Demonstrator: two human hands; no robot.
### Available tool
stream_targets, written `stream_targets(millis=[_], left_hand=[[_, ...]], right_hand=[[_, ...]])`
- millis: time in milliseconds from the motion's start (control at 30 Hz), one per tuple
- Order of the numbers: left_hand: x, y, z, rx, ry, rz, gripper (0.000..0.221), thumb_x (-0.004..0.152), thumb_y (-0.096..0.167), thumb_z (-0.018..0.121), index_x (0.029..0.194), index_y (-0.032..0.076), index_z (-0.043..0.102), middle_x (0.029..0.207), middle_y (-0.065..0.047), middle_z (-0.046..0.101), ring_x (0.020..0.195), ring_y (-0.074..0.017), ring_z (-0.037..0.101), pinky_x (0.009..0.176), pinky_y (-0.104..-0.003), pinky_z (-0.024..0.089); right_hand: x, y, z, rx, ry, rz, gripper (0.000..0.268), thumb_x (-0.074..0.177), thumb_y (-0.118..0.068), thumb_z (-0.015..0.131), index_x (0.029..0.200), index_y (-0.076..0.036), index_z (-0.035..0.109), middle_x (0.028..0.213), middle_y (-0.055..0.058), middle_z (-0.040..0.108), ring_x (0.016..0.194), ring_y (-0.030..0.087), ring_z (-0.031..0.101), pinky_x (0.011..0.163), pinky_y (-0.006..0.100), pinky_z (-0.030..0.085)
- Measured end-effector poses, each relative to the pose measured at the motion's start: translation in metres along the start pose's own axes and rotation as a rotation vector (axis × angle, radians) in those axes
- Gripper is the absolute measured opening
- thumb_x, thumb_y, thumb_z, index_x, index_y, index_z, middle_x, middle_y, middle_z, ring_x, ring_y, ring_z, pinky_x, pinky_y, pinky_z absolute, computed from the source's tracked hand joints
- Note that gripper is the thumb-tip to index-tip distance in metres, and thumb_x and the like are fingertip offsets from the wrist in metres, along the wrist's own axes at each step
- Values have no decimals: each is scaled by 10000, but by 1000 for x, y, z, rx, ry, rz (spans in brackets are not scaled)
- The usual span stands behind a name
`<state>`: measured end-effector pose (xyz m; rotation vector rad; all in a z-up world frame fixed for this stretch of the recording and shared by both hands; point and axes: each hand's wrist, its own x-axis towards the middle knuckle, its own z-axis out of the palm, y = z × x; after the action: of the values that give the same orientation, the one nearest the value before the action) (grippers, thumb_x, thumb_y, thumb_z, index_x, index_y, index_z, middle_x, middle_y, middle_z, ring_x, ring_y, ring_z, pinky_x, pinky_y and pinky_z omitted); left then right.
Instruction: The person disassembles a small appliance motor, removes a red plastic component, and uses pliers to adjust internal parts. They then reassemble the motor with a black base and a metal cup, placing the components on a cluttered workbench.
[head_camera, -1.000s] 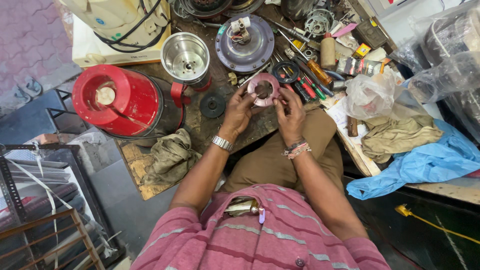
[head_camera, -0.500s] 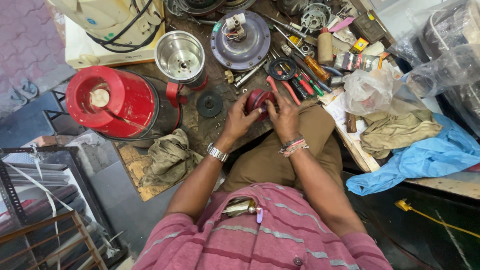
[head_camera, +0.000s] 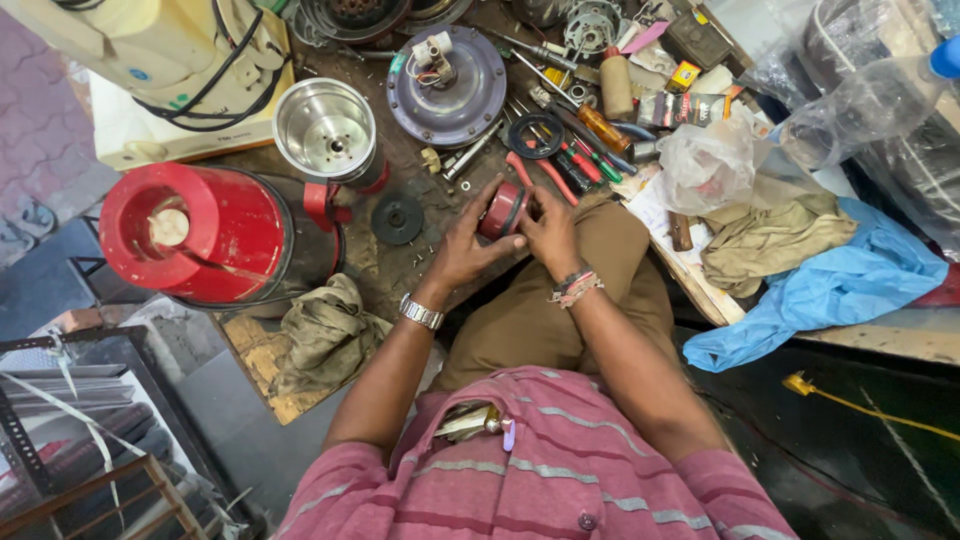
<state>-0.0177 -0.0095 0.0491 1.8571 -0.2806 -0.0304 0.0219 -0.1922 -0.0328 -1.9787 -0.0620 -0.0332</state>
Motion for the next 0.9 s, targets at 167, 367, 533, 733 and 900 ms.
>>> stream_targets(millis=[167, 367, 533, 733, 900], left_hand=[[1, -5, 7, 11, 57, 18, 933, 798, 352, 907, 1580, 147, 441, 1454, -181, 600, 1315, -273, 629, 1086, -398, 521], [3, -9, 8, -213, 112, -58, 841, 827, 307, 885, 1552, 132, 496, 1389, -140, 625, 1234, -211, 647, 1046, -342, 530], [3, -7, 5, -183, 128, -96, 828, 810, 292, 886, 1537, 135, 522, 1295, -120, 633, 1171, -196, 665, 999, -332, 547], [2, -6, 4, -217, 139, -103, 815, 810, 306, 879, 1525, 132, 529, 1293, -117, 616, 1158, -193, 661, 985, -328, 552], [2, -10, 2, -218, 148, -110, 797, 823, 304, 872, 1523, 121, 538, 1316, -122, 627, 1166, -188, 657, 997, -320, 538]], right_hand=[[-2, -2, -2, -83, -10, -6, 262, 892, -145, 731, 1129, -40, 693, 783, 116, 696, 649, 175, 652, 613, 343, 514], [-3, -13, -2, -40, -44, -4, 262, 954, -164, 691, 1177, -27, 675, 898, 162, 744, 796, 232, 749, 684, 366, 558], [-4, -23, -4, 9, -79, -39, 276, 973, -163, 675, 1211, -23, 669, 951, 187, 748, 834, 241, 768, 714, 368, 572], [-5, -32, -7, 31, -126, -66, 255, 1003, -162, 652, 1217, -24, 674, 917, 192, 736, 798, 224, 753, 710, 365, 562], [-4, -37, -8, 6, -138, -101, 281, 1010, -172, 644, 1247, -22, 662, 912, 188, 727, 769, 206, 728, 676, 360, 555]])
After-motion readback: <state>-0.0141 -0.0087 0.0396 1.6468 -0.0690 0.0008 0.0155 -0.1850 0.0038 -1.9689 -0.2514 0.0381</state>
